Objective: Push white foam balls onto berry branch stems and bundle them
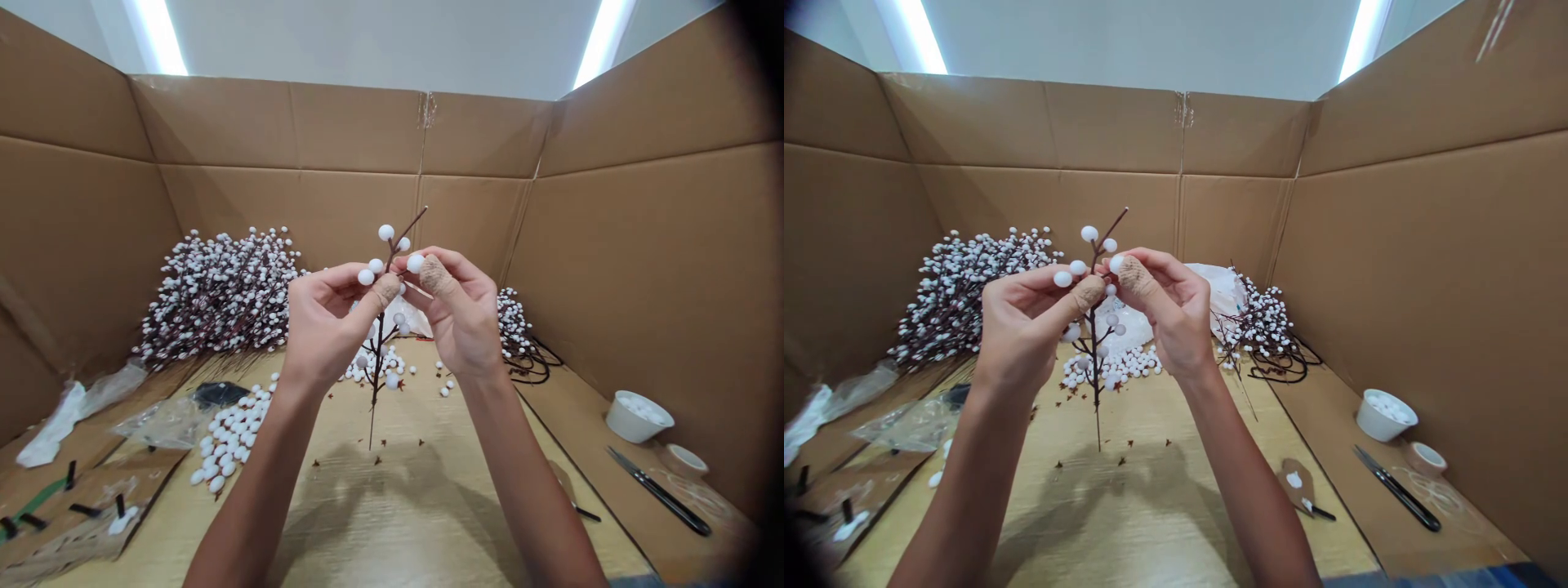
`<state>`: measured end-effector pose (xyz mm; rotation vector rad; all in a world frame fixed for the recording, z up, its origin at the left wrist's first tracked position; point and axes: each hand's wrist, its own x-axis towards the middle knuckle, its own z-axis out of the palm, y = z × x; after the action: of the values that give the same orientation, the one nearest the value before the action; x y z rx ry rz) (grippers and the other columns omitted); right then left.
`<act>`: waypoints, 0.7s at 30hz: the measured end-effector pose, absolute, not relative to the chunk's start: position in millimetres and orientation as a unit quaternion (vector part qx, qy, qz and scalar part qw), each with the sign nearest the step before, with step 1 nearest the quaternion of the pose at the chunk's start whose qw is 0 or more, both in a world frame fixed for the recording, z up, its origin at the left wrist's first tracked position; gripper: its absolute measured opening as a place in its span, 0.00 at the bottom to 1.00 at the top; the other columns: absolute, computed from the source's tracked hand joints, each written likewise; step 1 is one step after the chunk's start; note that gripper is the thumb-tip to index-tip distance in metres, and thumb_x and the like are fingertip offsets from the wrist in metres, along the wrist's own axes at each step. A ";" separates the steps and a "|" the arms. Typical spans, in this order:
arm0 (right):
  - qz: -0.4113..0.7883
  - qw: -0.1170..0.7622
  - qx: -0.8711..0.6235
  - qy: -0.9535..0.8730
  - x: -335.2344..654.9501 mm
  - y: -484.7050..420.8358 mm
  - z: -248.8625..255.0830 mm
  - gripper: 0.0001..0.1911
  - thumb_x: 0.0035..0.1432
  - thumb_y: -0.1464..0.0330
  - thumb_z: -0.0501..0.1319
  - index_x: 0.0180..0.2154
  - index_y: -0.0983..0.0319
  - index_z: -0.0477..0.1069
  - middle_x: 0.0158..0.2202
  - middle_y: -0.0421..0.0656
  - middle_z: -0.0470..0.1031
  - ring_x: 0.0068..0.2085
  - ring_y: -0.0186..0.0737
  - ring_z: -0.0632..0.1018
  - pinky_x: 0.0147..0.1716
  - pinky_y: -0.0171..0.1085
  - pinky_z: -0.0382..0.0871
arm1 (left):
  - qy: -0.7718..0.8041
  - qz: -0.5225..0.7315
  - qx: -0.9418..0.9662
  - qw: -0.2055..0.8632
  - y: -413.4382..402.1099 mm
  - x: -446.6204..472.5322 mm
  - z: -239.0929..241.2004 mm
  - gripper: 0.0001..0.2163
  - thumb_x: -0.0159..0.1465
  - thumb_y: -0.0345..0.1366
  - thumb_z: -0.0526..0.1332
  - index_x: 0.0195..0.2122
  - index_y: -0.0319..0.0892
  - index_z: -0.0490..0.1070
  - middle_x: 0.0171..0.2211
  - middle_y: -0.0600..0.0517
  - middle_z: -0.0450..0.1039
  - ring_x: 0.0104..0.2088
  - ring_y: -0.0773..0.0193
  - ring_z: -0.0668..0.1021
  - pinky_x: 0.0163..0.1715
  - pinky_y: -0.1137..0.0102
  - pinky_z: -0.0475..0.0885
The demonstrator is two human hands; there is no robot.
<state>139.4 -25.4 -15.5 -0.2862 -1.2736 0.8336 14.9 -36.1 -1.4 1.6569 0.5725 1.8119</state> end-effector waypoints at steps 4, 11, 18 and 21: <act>0.377 0.720 -0.127 -0.569 136.3 -22.6 -17.6 0.09 0.52 0.62 0.64 0.35 0.58 0.73 0.36 0.40 0.77 0.43 0.39 0.78 0.46 0.44 0.74 | 0.222 0.688 0.631 0.280 -36.5 15.5 -1.2 0.04 0.49 0.34 0.71 0.26 0.42 0.79 0.27 0.52 0.77 0.29 0.64 0.77 0.33 0.69 0.75; 0.379 0.737 -0.096 -0.551 132.3 -17.3 -20.8 0.08 0.49 0.64 0.67 0.33 0.59 0.75 0.35 0.39 0.79 0.40 0.37 0.79 0.43 0.40 0.76 | 0.228 0.698 0.633 0.246 -36.1 16.4 -1.8 0.06 0.48 0.33 0.72 0.27 0.41 0.79 0.26 0.52 0.78 0.27 0.66 0.77 0.30 0.72 0.75; 0.399 0.735 -0.083 -0.542 132.4 -14.8 -21.0 0.06 0.49 0.65 0.68 0.32 0.57 0.77 0.35 0.39 0.79 0.38 0.37 0.79 0.41 0.40 0.76 | 0.229 0.677 0.650 0.260 -30.3 12.2 -2.9 0.06 0.49 0.35 0.71 0.27 0.41 0.79 0.28 0.52 0.78 0.29 0.65 0.78 0.32 0.72 0.76; 0.406 0.730 -0.086 -0.544 135.5 -14.9 -19.4 0.06 0.48 0.66 0.68 0.32 0.57 0.77 0.34 0.39 0.79 0.38 0.37 0.79 0.42 0.40 0.76 | 0.227 0.640 0.668 0.303 -27.5 5.5 -2.2 0.06 0.50 0.36 0.71 0.29 0.41 0.79 0.30 0.51 0.79 0.31 0.64 0.79 0.32 0.71 0.76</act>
<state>135.5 -14.9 -19.4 -0.1892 -1.1969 0.8931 5.5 -27.5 -2.2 1.7701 0.6021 1.6972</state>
